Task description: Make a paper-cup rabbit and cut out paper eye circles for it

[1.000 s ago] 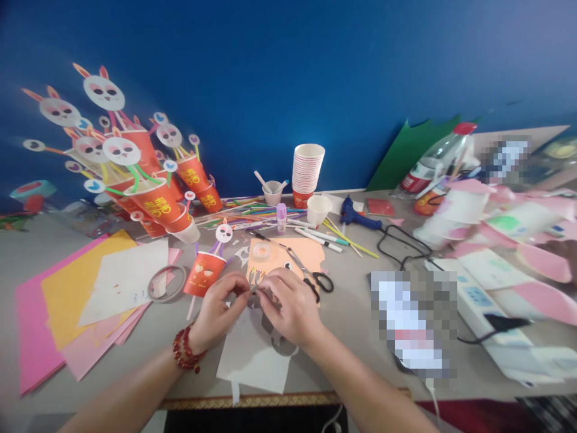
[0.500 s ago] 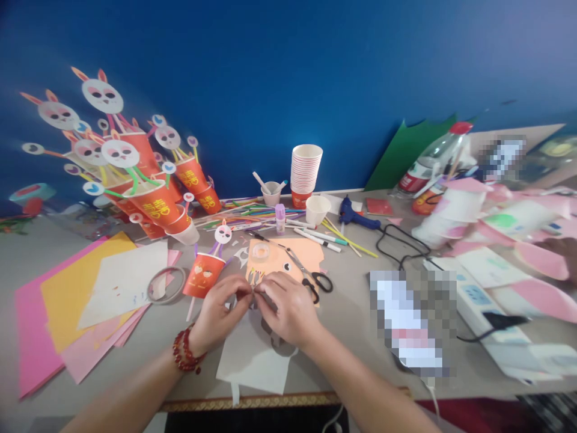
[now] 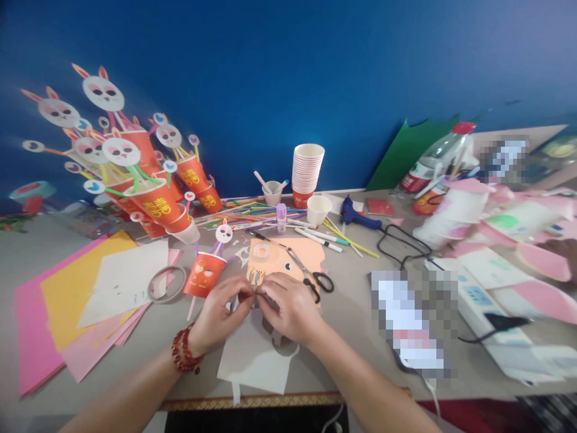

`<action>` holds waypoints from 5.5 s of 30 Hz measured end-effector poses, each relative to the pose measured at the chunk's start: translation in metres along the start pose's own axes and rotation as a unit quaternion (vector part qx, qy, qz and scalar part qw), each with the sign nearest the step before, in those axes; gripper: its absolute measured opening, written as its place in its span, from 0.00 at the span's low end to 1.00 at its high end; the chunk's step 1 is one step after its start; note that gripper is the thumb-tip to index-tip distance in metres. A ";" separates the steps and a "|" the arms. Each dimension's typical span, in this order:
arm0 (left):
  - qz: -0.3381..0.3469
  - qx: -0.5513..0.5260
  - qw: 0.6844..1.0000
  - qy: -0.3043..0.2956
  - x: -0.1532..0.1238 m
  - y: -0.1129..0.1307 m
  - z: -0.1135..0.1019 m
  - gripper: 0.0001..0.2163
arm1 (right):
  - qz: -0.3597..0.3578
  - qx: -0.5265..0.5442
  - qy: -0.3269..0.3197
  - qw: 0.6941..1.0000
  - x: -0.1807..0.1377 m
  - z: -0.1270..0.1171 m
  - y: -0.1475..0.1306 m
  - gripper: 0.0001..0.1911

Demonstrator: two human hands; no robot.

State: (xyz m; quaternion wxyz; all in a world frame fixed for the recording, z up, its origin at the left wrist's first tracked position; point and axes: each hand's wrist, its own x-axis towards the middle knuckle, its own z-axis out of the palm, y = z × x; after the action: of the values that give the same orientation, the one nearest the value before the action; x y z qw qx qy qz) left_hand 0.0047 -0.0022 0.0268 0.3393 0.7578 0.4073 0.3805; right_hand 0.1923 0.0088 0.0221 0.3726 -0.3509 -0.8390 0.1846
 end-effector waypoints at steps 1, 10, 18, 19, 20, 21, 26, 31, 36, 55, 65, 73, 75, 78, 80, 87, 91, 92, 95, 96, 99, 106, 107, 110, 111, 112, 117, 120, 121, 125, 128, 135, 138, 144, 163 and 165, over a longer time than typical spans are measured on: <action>-0.001 0.000 1.000 -0.001 0.000 0.000 0.000 0.06 | 0.000 0.004 -0.001 1.000 0.000 0.000 0.000 0.06; -0.006 -0.012 1.000 -0.001 -0.001 -0.001 0.000 0.06 | 0.001 0.020 -0.001 1.000 0.001 0.000 0.001 0.07; -0.011 -0.031 0.999 -0.001 0.001 0.001 -0.001 0.05 | 0.013 0.042 -0.006 0.999 0.002 -0.003 -0.001 0.07; -0.010 -0.030 0.999 -0.002 0.001 0.001 -0.001 0.05 | 0.016 0.046 -0.007 0.999 0.002 -0.003 -0.001 0.07; -0.010 -0.030 0.999 -0.003 0.001 0.001 -0.001 0.05 | 0.018 0.049 -0.008 0.999 0.002 -0.003 -0.001 0.06; -0.010 -0.030 0.999 -0.004 0.001 0.001 -0.001 0.05 | 0.018 0.051 -0.008 0.998 0.002 -0.003 -0.001 0.06; -0.008 -0.039 0.999 -0.006 0.000 0.001 0.000 0.05 | 0.010 0.049 0.001 0.999 0.002 0.000 0.000 0.07; -0.007 -0.044 0.999 -0.006 0.000 0.001 0.000 0.06 | 0.019 0.064 -0.003 0.998 0.002 -0.001 0.000 0.06; -0.007 -0.042 0.999 -0.010 0.001 0.000 -0.002 0.06 | 0.030 0.085 -0.014 0.996 0.002 -0.002 0.000 0.07; -0.025 -0.071 0.997 -0.004 0.000 -0.003 0.000 0.05 | 0.059 0.100 -0.001 0.993 0.001 0.000 -0.002 0.07; -0.192 -0.258 0.944 0.077 -0.001 -0.014 0.002 0.05 | 0.149 0.116 0.081 0.979 0.002 -0.010 0.003 0.07; -0.265 -0.460 0.847 0.035 0.005 -0.016 0.000 0.07 | 0.135 0.079 -0.009 0.988 0.003 -0.006 0.006 0.12; -0.282 -0.510 0.813 -0.002 0.006 -0.015 -0.001 0.07 | 0.112 0.096 -0.001 0.989 0.003 -0.004 0.006 0.07; -0.310 -0.577 0.754 -0.050 0.007 -0.015 -0.004 0.06 | 0.089 0.129 0.019 0.987 0.002 -0.003 0.006 0.03; -0.323 -0.606 0.724 -0.066 0.007 -0.015 -0.005 0.06 | 0.075 0.154 0.042 0.984 0.001 -0.003 0.006 0.04; -0.371 -0.652 0.648 -0.131 0.007 -0.017 -0.008 0.04 | 0.027 0.185 0.053 0.981 0.001 -0.005 0.005 0.09; -0.385 -0.636 0.652 -0.150 0.007 -0.016 -0.007 0.05 | 0.041 0.204 0.036 0.978 0.002 -0.007 0.003 0.05; -0.384 -0.622 0.666 -0.150 0.007 -0.016 -0.006 0.05 | 0.059 0.213 0.032 0.975 0.003 -0.007 0.003 0.04; -0.375 -0.573 0.717 -0.129 0.007 -0.015 -0.003 0.06 | 0.142 0.247 0.012 0.959 0.003 -0.007 0.002 0.03; -0.373 -0.554 0.736 -0.114 0.007 -0.015 -0.002 0.08 | 0.173 0.259 0.004 0.950 0.004 -0.006 0.003 0.03; -0.351 -0.483 0.800 -0.062 0.007 -0.013 0.000 0.11 | 0.245 0.286 -0.016 0.926 0.004 -0.005 0.005 0.03; -0.269 -0.370 0.889 -0.020 0.001 -0.016 0.002 0.11 | 0.297 0.330 -0.026 0.895 0.003 -0.004 0.007 0.04; -0.259 -0.359 0.896 -0.020 0.001 -0.016 0.003 0.11 | 0.304 0.336 -0.027 0.891 0.003 -0.004 0.008 0.04; -0.225 -0.334 0.915 -0.021 0.000 -0.016 0.003 0.09 | 0.318 0.353 -0.026 0.880 0.003 -0.003 0.008 0.05; -0.213 -0.326 0.921 -0.023 0.000 -0.014 0.002 0.09 | 0.321 0.356 -0.024 0.877 0.003 -0.002 0.008 0.05; -0.201 -0.317 0.927 -0.025 0.001 -0.012 0.002 0.09 | 0.324 0.359 -0.023 0.875 0.003 -0.002 0.008 0.05; -0.171 -0.257 0.951 -0.031 0.004 -0.002 0.001 0.09 | 0.327 0.370 -0.016 0.869 0.003 -0.001 0.008 0.05; -0.178 -0.242 0.953 -0.026 0.005 0.000 0.001 0.09 | 0.329 0.375 -0.015 0.867 0.003 -0.002 0.008 0.05; -0.180 -0.242 0.953 -0.024 0.005 0.001 0.002 0.09 | 0.330 0.378 -0.015 0.865 0.003 -0.002 0.008 0.06; -0.185 -0.251 0.950 -0.013 0.004 -0.001 0.004 0.10 | 0.346 0.400 -0.014 0.849 0.005 -0.002 0.006 0.08; -0.191 -0.258 0.947 -0.002 0.004 -0.004 0.005 0.11 | 0.362 0.412 -0.014 0.836 0.006 -0.003 0.003 0.10; -0.177 -0.272 0.946 -0.008 0.000 -0.006 0.006 0.11 | 0.386 0.451 -0.008 0.805 0.004 -0.003 0.003 0.11; -0.160 -0.284 0.945 -0.018 -0.001 -0.005 0.007 0.11 | 0.398 0.489 -0.016 0.776 0.002 0.000 0.004 0.11; -0.187 -0.269 0.945 0.010 0.002 -0.003 0.004 0.11 | 0.393 0.504 0.025 0.769 0.002 -0.001 0.006 0.12; -0.205 -0.053 0.950 0.229 0.007 -0.077 -0.099 0.19 | 0.300 0.364 0.007 0.882 0.003 0.003 0.006 0.16; -0.211 -0.073 0.948 0.224 0.007 -0.081 -0.096 0.18 | 0.299 0.359 0.008 0.884 0.003 0.005 0.007 0.17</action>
State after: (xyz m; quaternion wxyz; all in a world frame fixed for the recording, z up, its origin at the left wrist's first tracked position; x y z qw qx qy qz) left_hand -0.1036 0.0584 0.0085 0.3665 0.5223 0.5946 0.4892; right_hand 0.1905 0.0156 0.0162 0.4068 -0.4288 -0.5677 0.5730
